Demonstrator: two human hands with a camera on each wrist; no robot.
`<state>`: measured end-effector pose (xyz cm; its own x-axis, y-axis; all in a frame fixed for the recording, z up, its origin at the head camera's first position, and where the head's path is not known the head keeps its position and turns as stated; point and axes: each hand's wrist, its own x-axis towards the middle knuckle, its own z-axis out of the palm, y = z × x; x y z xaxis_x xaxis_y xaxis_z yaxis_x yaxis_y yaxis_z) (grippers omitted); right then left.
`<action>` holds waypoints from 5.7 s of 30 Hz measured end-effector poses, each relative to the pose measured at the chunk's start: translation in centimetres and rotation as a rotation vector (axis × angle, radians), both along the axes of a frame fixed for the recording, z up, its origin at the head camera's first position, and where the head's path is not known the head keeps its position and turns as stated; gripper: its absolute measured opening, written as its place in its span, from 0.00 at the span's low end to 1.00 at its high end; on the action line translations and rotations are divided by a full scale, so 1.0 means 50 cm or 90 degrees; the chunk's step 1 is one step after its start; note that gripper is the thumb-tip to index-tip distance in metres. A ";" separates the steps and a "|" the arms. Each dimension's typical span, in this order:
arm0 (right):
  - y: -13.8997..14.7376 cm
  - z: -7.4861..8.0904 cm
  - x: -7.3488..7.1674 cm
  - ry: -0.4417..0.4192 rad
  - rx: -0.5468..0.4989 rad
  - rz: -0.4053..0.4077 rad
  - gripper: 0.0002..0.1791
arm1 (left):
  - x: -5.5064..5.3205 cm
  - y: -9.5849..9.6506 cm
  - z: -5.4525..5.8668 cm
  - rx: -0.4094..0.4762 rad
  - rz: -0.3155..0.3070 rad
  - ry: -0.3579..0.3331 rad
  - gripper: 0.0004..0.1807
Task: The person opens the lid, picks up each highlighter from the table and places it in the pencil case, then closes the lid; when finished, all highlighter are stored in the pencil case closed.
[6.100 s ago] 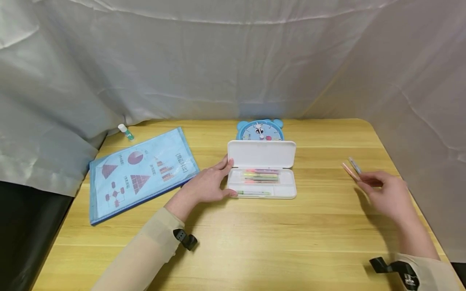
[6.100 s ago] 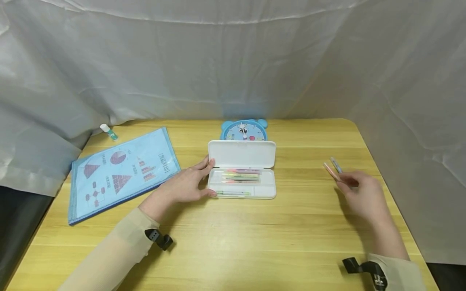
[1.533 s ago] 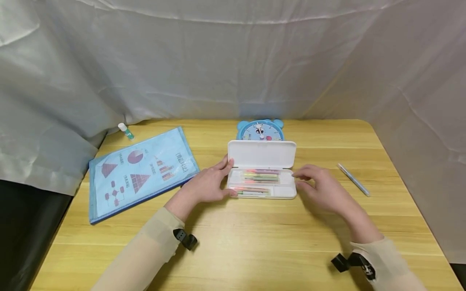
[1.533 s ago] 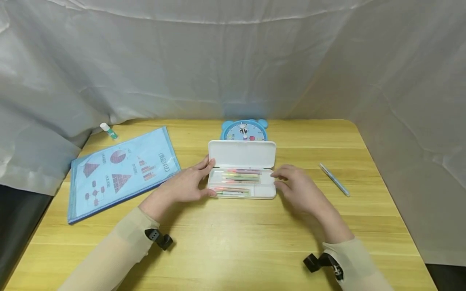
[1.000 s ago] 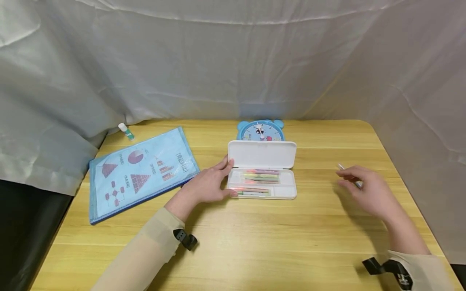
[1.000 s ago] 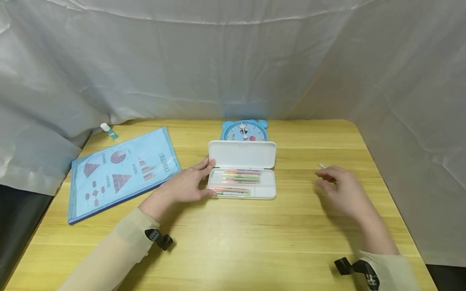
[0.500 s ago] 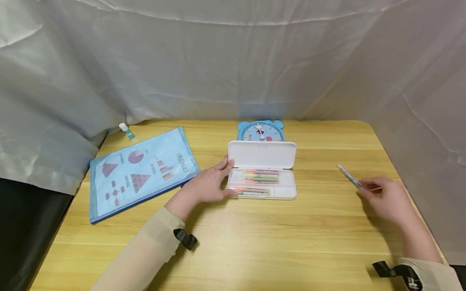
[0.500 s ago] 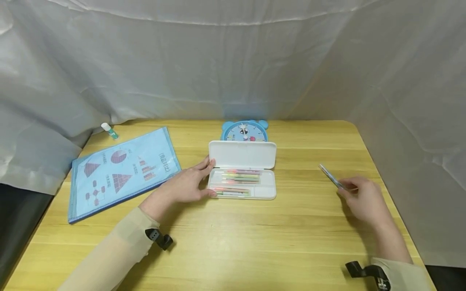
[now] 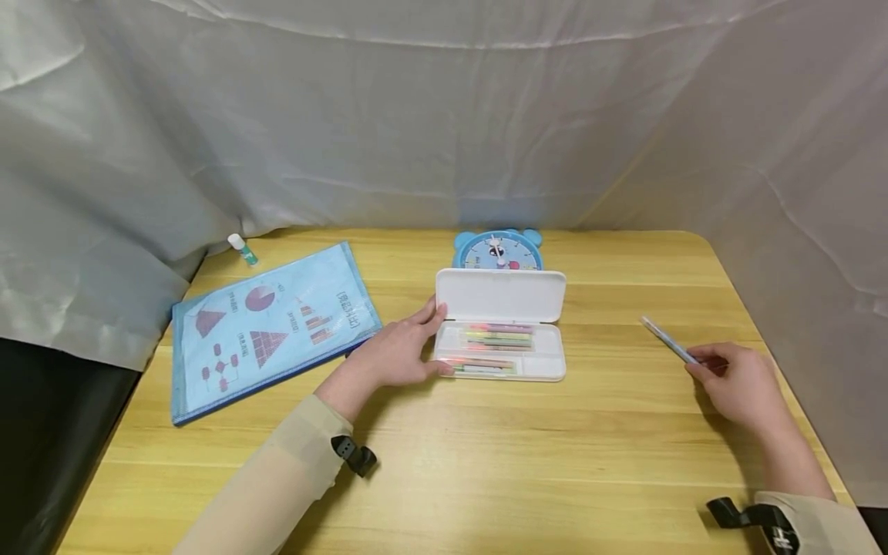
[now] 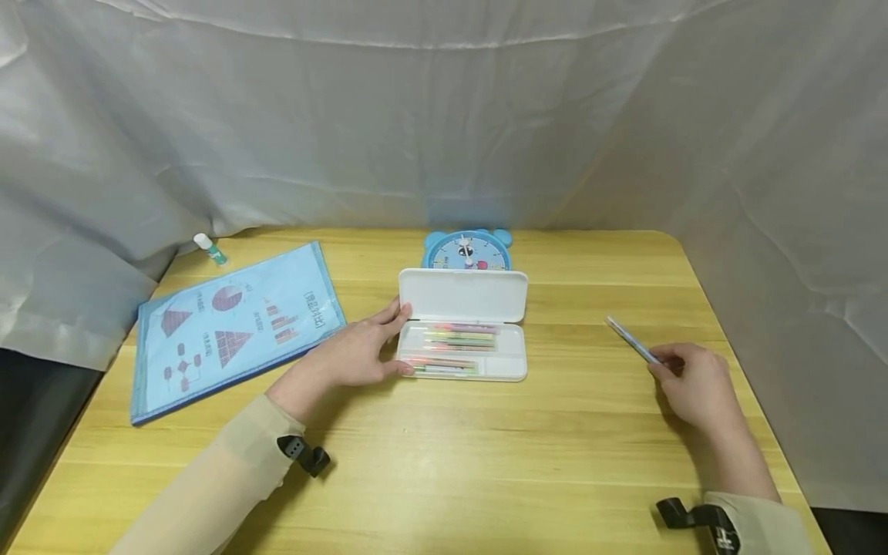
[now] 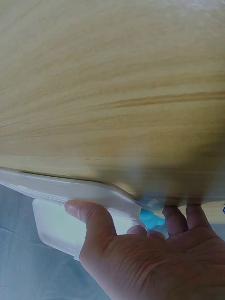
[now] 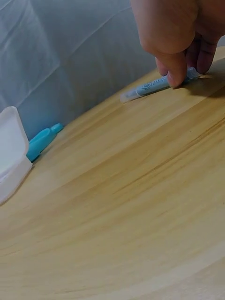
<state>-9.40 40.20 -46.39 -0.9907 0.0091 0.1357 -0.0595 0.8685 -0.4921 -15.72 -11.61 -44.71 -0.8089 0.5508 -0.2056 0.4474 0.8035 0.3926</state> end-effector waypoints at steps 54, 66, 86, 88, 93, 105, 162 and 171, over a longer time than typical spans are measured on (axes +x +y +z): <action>-0.383 0.100 -0.074 0.074 -0.115 0.334 0.11 | 0.001 0.000 0.001 0.000 0.001 0.014 0.59; -0.446 0.035 -0.082 0.022 -0.074 0.409 0.08 | -0.001 0.004 0.002 -0.005 -0.001 0.016 0.59; -0.475 0.028 -0.067 0.067 0.038 0.440 0.08 | 0.000 0.000 0.001 0.005 -0.003 0.020 0.59; -0.477 0.025 -0.067 0.068 0.029 0.434 0.06 | 0.000 0.000 0.001 0.005 -0.002 0.020 0.59; -0.473 0.024 -0.074 0.066 -0.009 0.422 0.05 | 0.002 0.000 0.001 0.006 0.006 0.012 0.58; -0.398 0.089 -0.110 0.083 -0.164 0.340 0.06 | 0.001 -0.001 0.001 0.006 -0.002 0.020 0.59; -0.307 0.100 -0.224 -0.183 -0.295 0.122 0.32 | 0.010 -0.001 -0.007 0.050 0.034 0.030 0.71; -0.302 0.106 -0.213 -0.183 -0.297 0.135 0.31 | 0.012 -0.001 -0.013 0.072 0.060 0.027 0.78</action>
<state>-20.05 25.11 -41.08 -0.9739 -0.1993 -0.1090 -0.0161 0.5392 -0.8420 -15.14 -11.64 -45.36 -0.8650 0.4891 -0.1118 0.3894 0.7950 0.4651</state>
